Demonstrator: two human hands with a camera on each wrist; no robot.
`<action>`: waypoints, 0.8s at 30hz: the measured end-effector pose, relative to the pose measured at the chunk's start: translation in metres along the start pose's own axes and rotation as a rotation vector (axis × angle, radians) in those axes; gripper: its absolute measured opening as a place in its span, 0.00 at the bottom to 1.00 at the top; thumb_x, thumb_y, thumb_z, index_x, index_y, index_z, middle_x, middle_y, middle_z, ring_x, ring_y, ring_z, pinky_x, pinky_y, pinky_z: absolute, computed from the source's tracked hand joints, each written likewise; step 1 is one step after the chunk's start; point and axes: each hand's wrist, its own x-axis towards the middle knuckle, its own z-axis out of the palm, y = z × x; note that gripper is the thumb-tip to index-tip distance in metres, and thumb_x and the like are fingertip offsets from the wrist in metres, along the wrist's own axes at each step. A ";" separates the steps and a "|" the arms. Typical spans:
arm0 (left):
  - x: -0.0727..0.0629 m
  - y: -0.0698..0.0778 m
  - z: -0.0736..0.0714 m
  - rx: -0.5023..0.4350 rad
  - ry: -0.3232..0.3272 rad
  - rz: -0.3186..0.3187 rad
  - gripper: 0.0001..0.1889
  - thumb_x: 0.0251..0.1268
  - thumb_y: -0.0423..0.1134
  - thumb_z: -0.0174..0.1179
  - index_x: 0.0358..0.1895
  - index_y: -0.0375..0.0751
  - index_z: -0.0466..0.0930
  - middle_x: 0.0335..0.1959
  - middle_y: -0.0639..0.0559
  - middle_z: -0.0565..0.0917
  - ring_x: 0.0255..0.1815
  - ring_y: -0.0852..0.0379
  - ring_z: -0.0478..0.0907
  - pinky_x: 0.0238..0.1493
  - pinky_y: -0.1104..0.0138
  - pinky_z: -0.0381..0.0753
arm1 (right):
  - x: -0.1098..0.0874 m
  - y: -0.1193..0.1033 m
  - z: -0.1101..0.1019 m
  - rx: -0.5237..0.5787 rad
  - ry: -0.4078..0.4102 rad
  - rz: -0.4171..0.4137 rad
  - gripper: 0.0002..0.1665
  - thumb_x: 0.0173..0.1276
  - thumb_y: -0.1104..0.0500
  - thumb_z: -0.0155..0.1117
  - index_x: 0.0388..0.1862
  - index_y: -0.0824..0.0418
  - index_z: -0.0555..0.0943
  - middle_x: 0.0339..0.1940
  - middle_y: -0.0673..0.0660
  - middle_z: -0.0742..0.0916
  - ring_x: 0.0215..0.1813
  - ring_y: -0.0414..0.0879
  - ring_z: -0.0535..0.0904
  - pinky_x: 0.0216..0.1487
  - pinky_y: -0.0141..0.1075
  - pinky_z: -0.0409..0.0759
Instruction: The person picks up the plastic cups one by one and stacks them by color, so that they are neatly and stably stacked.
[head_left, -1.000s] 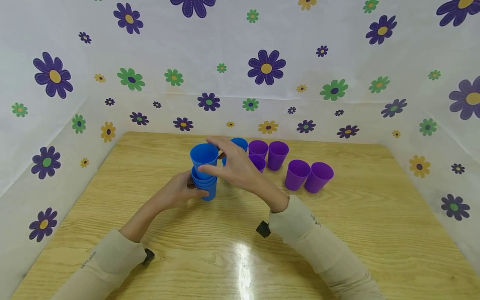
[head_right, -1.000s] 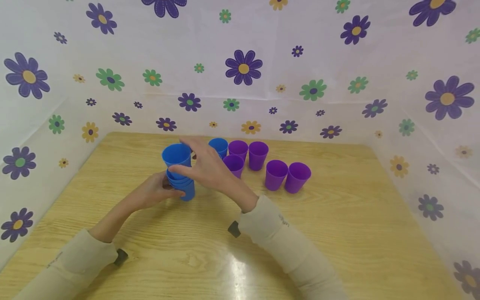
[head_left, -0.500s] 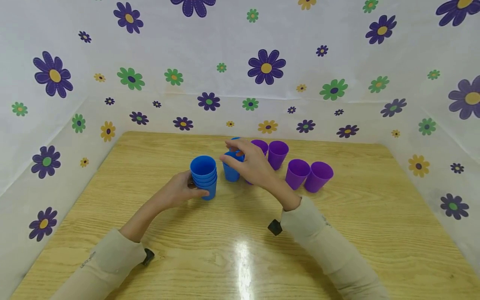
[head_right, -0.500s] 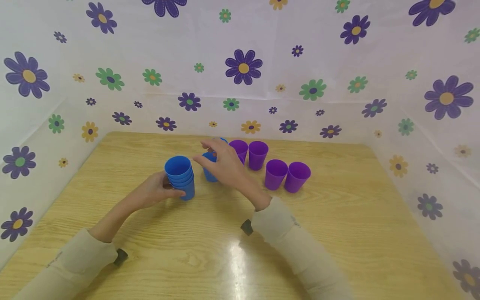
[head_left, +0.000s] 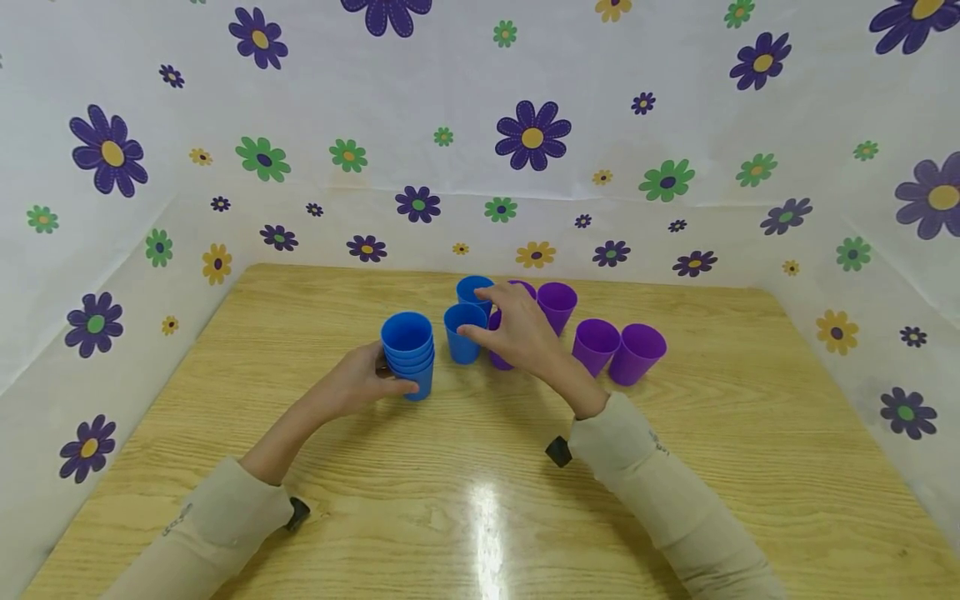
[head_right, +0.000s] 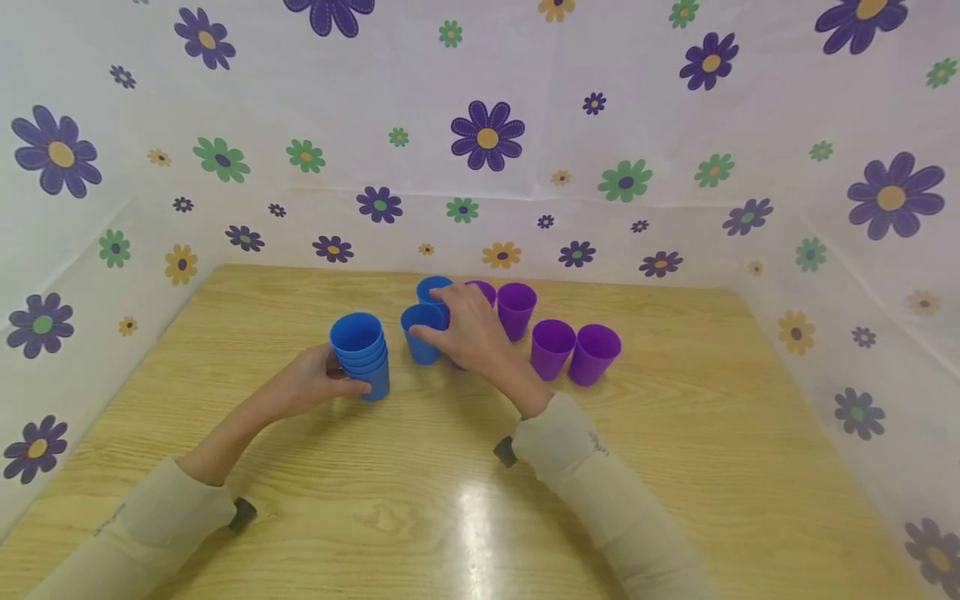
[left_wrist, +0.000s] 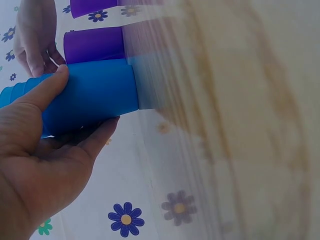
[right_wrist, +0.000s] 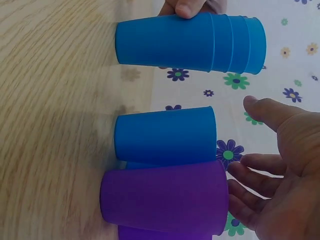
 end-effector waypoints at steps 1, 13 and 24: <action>0.000 0.000 0.000 0.001 0.001 0.003 0.38 0.68 0.36 0.71 0.74 0.25 0.61 0.66 0.29 0.76 0.65 0.33 0.77 0.66 0.43 0.76 | 0.000 0.001 0.001 -0.015 -0.004 0.003 0.36 0.68 0.49 0.76 0.65 0.72 0.79 0.61 0.66 0.84 0.63 0.60 0.77 0.64 0.49 0.79; -0.002 0.001 0.001 -0.018 0.003 0.003 0.41 0.67 0.37 0.72 0.76 0.28 0.58 0.68 0.30 0.75 0.67 0.33 0.75 0.68 0.42 0.74 | -0.001 0.006 0.009 -0.135 -0.002 -0.005 0.38 0.67 0.45 0.76 0.64 0.71 0.80 0.60 0.66 0.85 0.65 0.61 0.77 0.70 0.54 0.74; -0.003 0.004 0.001 -0.045 0.043 0.011 0.42 0.66 0.39 0.73 0.77 0.29 0.58 0.68 0.31 0.75 0.67 0.33 0.75 0.68 0.42 0.74 | -0.001 0.008 0.016 -0.248 0.016 -0.041 0.40 0.66 0.40 0.75 0.63 0.70 0.81 0.60 0.66 0.85 0.63 0.61 0.77 0.65 0.57 0.75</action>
